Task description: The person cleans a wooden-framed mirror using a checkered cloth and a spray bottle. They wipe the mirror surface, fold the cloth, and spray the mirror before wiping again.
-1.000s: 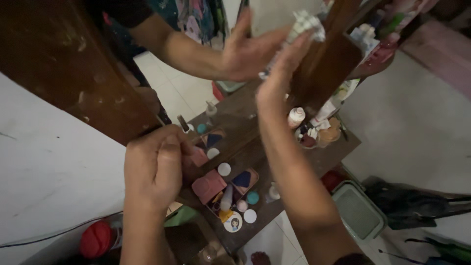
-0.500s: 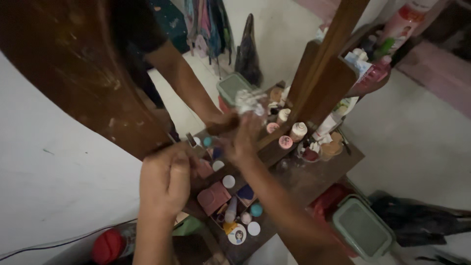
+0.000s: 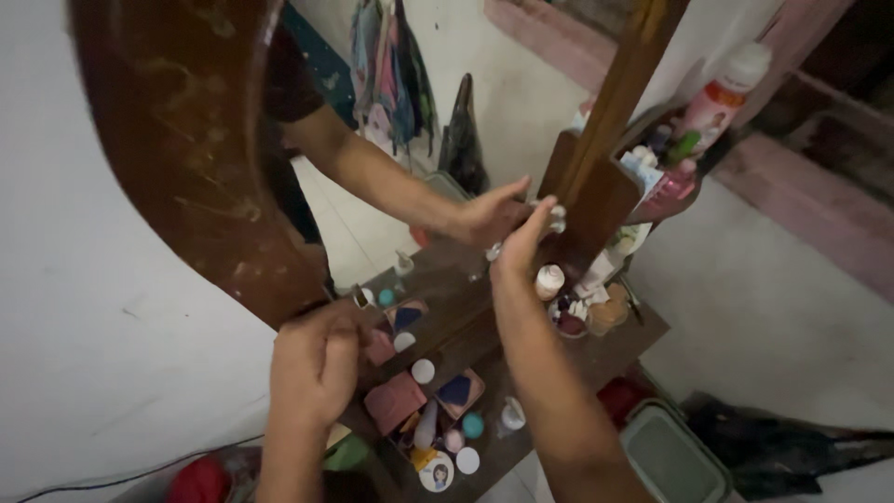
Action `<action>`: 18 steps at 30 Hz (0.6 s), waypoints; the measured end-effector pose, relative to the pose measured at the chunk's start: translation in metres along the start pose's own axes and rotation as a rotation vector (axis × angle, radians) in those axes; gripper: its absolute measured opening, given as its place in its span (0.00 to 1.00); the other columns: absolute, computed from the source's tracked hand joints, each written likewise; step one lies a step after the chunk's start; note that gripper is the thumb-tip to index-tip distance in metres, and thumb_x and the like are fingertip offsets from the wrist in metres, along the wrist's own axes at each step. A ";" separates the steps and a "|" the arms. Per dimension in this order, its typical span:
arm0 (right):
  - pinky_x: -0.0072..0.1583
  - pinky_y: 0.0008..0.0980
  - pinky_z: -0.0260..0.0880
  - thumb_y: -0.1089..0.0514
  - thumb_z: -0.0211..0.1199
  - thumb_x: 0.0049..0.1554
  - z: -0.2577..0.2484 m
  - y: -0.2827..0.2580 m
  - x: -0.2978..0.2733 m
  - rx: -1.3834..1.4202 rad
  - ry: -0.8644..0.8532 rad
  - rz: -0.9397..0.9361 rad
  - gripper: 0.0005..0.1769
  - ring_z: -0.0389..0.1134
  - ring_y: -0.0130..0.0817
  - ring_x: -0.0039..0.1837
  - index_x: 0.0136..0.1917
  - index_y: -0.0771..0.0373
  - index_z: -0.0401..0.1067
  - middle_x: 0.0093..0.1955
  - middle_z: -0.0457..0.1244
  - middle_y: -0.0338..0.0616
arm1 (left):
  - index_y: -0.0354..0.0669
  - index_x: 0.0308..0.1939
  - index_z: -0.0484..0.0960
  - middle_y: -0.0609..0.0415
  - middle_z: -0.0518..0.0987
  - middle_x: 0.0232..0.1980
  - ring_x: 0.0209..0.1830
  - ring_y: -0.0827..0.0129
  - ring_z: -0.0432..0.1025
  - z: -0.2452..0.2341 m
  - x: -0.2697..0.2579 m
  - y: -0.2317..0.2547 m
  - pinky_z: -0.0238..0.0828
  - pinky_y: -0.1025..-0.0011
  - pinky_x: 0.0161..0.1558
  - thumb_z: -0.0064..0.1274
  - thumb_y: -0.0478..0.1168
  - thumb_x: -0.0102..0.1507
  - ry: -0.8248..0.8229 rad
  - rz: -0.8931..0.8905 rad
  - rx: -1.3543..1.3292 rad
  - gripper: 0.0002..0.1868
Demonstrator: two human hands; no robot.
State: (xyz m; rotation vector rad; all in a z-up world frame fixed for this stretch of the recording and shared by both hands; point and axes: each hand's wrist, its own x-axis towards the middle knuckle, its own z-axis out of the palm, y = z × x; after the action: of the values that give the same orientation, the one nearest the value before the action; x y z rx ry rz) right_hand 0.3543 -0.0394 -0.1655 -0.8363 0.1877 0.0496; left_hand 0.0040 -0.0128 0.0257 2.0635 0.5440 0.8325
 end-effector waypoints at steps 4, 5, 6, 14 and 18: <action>0.79 0.45 0.26 0.17 0.36 0.55 0.056 -0.035 0.000 -0.220 0.109 -0.095 0.58 0.26 0.40 0.87 0.84 0.54 0.34 0.89 0.29 0.44 | 0.38 0.28 0.81 0.46 0.78 0.23 0.24 0.56 0.76 -0.003 -0.002 -0.001 0.71 0.62 0.31 0.38 0.45 0.60 0.004 0.010 0.051 0.18; 0.80 0.47 0.27 0.17 0.37 0.57 0.061 -0.049 -0.006 -0.270 0.070 -0.151 0.59 0.26 0.42 0.88 0.85 0.56 0.33 0.89 0.28 0.47 | 0.38 0.29 0.81 0.46 0.78 0.24 0.25 0.55 0.76 -0.003 -0.002 0.000 0.71 0.62 0.31 0.38 0.45 0.60 0.012 0.013 0.050 0.18; 0.82 0.48 0.27 0.17 0.39 0.58 0.063 -0.065 -0.014 -0.320 0.032 -0.207 0.59 0.25 0.45 0.88 0.85 0.58 0.31 0.89 0.27 0.50 | 0.38 0.30 0.81 0.46 0.79 0.25 0.25 0.54 0.77 -0.003 -0.002 0.000 0.71 0.62 0.31 0.38 0.44 0.60 0.020 0.016 0.049 0.18; 0.79 0.68 0.27 0.18 0.30 0.61 0.114 -0.150 -0.139 -0.722 -0.355 -0.552 0.58 0.19 0.63 0.87 0.86 0.56 0.20 0.88 0.15 0.61 | 0.38 0.27 0.79 0.44 0.78 0.25 0.26 0.50 0.75 -0.004 -0.003 0.004 0.71 0.59 0.33 0.39 0.44 0.60 0.027 0.025 0.085 0.17; 0.81 0.66 0.21 0.24 0.28 0.66 0.098 -0.111 -0.192 -1.032 -0.542 -0.951 0.55 0.19 0.67 0.85 0.84 0.69 0.20 0.85 0.18 0.70 | 0.39 0.26 0.80 0.45 0.79 0.24 0.25 0.50 0.77 -0.004 -0.002 0.007 0.72 0.60 0.33 0.39 0.43 0.59 0.018 -0.002 0.089 0.17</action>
State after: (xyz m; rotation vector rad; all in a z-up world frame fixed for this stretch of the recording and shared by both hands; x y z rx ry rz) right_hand 0.1934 -0.0358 0.0154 -1.8220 -0.8295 -0.5611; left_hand 0.0001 -0.0161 0.0329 2.1378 0.6031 0.8403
